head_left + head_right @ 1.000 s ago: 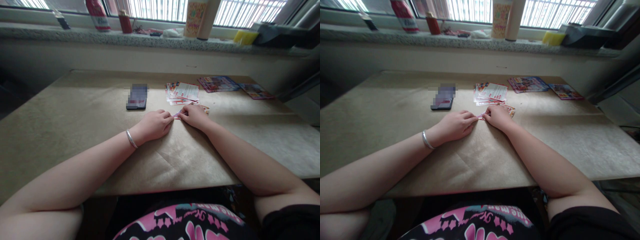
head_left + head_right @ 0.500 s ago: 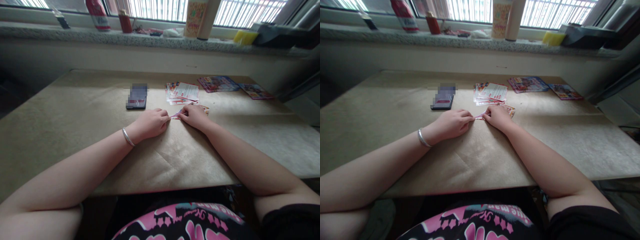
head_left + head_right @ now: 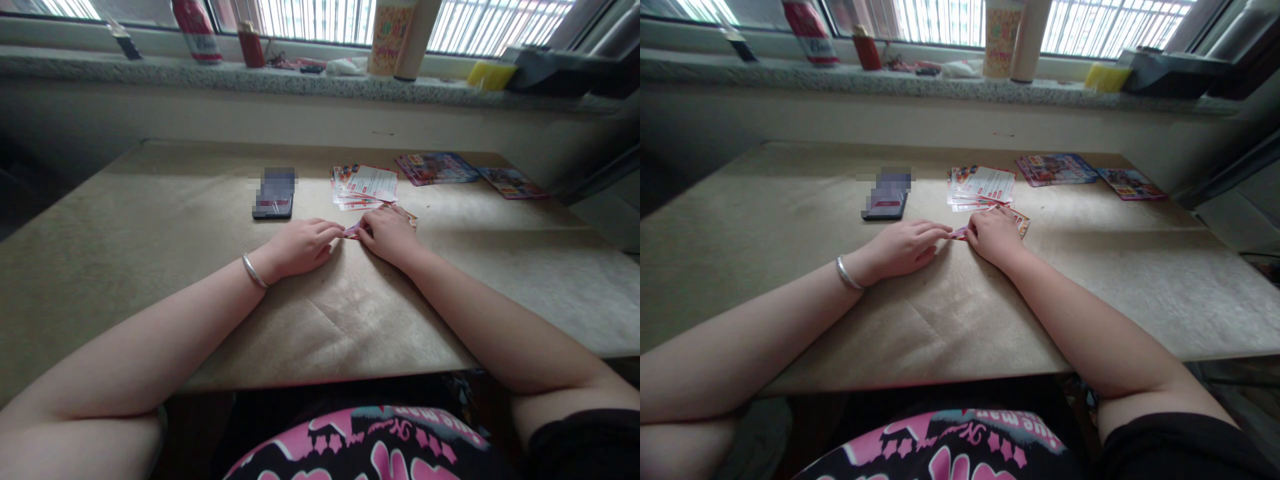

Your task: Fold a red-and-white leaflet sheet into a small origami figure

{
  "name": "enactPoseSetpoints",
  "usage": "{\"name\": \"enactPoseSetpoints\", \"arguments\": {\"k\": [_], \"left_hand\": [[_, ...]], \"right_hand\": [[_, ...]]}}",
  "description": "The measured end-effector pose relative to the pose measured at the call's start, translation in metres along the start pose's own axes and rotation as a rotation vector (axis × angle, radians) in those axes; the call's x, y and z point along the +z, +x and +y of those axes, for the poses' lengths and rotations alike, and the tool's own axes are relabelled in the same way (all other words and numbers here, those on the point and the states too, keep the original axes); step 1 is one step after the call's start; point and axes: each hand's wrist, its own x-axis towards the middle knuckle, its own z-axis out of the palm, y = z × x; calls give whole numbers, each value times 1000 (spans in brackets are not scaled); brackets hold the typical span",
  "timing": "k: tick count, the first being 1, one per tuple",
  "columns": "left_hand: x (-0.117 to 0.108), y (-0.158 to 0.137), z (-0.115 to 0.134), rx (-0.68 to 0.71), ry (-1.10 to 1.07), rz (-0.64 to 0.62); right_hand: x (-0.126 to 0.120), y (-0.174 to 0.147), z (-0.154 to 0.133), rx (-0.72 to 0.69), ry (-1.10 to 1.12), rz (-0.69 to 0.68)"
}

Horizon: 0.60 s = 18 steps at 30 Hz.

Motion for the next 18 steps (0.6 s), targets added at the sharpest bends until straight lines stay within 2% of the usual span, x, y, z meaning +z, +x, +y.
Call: {"name": "enactPoseSetpoints", "arguments": {"k": [7,13,18], "left_hand": [[4,2,2,22,11,-10],[5,2,3,-27,13,-24],[6,4,6,-55,38,-24]], "right_hand": [[0,2,-4,-15,46,-23],[4,10,0,101,186,-86],[4,11,1,123,206,-72]]}}
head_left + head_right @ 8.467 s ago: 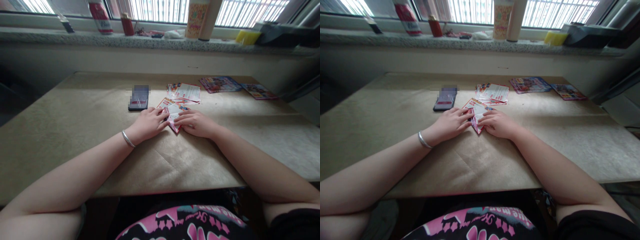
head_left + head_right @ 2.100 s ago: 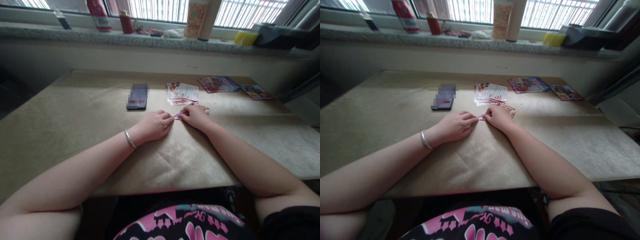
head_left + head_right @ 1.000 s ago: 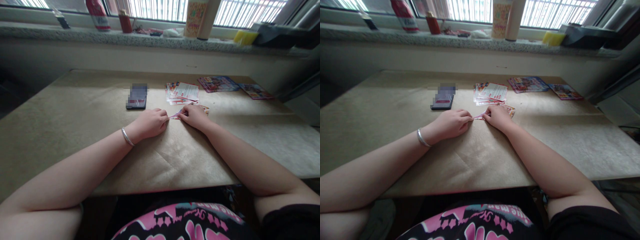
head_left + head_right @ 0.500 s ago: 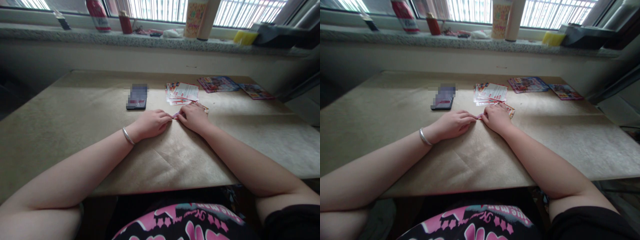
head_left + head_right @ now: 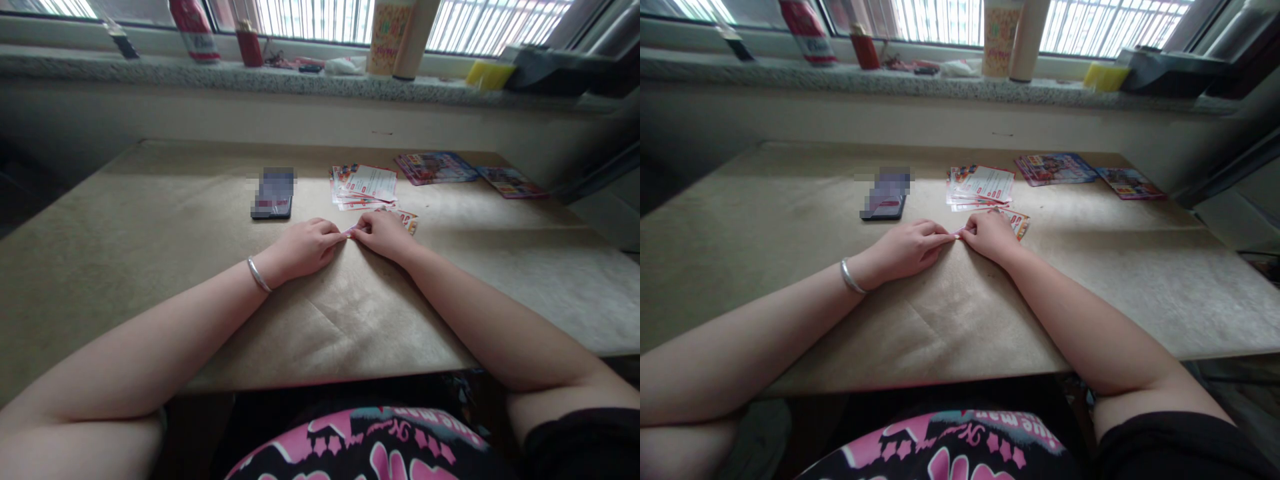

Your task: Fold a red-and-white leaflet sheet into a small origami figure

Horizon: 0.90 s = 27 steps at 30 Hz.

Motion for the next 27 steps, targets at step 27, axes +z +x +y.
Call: {"name": "enactPoseSetpoints", "arguments": {"k": [27], "left_hand": [[-13,3,7,-75,118,-122]], "right_hand": [[1,-3,-1,-24,-35,17]]}}
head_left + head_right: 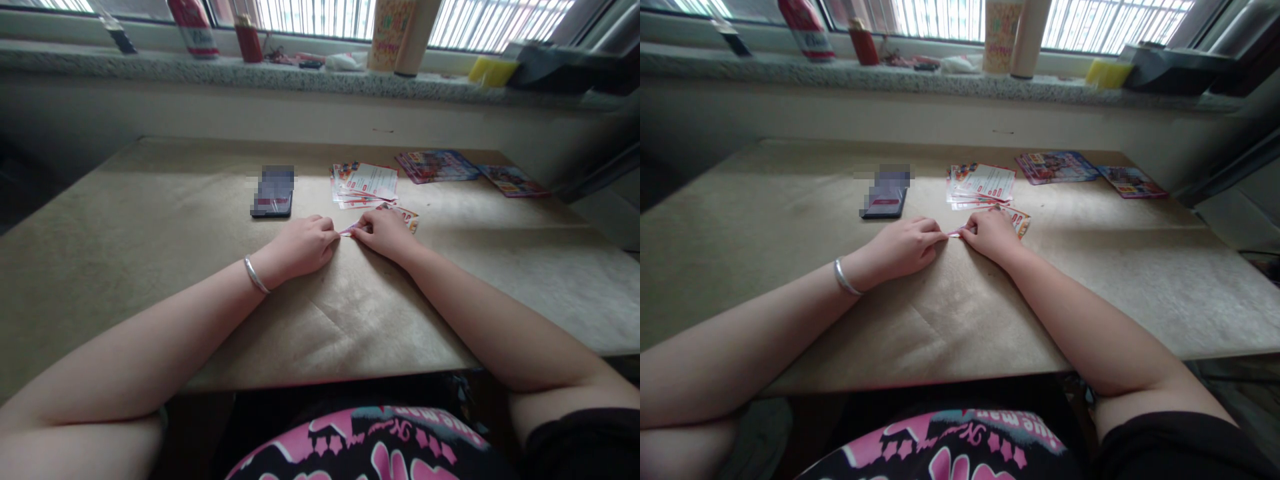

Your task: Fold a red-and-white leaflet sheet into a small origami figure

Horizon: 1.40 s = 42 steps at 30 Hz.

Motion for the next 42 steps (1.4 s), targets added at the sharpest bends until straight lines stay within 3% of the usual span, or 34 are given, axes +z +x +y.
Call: {"name": "enactPoseSetpoints", "arguments": {"k": [11,15,21,26,32,42], "left_hand": [[11,-8,-19,-42,-147,104],[13,-6,-18,33,-193,163],[10,-4,-7,74,-88,112],[7,-3,2,51,-14,79],[8,-1,8,14,51,15],[7,0,10,8,44,-21]], "right_hand": [[0,-2,-1,-43,-33,21],[4,1,-3,-65,7,29],[7,4,-6,-126,32,44],[-4,2,12,-42,-92,46],[-8,2,34,69,23,1],[-7,4,36,138,78,-10]]}}
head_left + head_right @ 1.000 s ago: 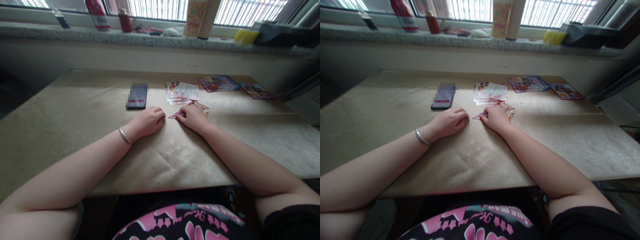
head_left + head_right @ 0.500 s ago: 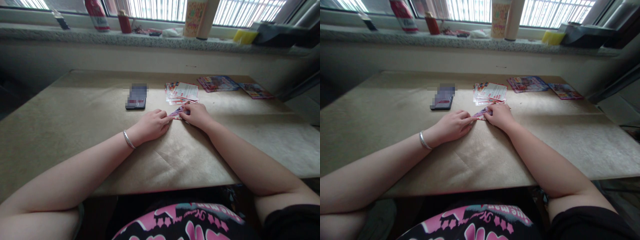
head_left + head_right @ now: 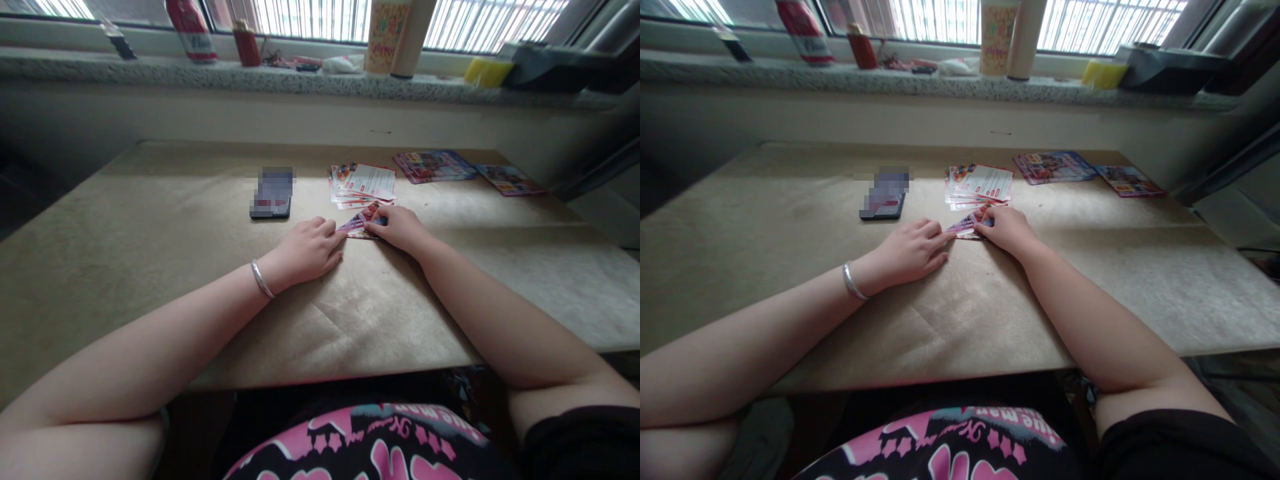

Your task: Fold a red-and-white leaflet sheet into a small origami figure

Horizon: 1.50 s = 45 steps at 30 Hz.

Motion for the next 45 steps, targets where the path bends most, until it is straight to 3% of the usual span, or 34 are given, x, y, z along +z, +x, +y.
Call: {"name": "enactPoseSetpoints", "arguments": {"k": [4,7,11,14,16,25,45], "left_hand": [[0,1,-1,5,-4,-5],[1,1,-1,3,-1,-4],[0,2,-1,1,10,-1],[0,2,-1,8,10,2],[0,1,-2,6,0,10],[5,1,-9,71,-178,131],[8,1,-13,67,-196,126]], "right_hand": [[3,0,2,1,0,1],[5,-1,5,-67,3,85],[3,-5,8,-369,-5,247],[1,-8,5,-626,-30,190],[1,-9,1,-695,-56,153],[5,-11,-8,-688,-177,164],[3,-16,-12,-660,-172,51]]}}
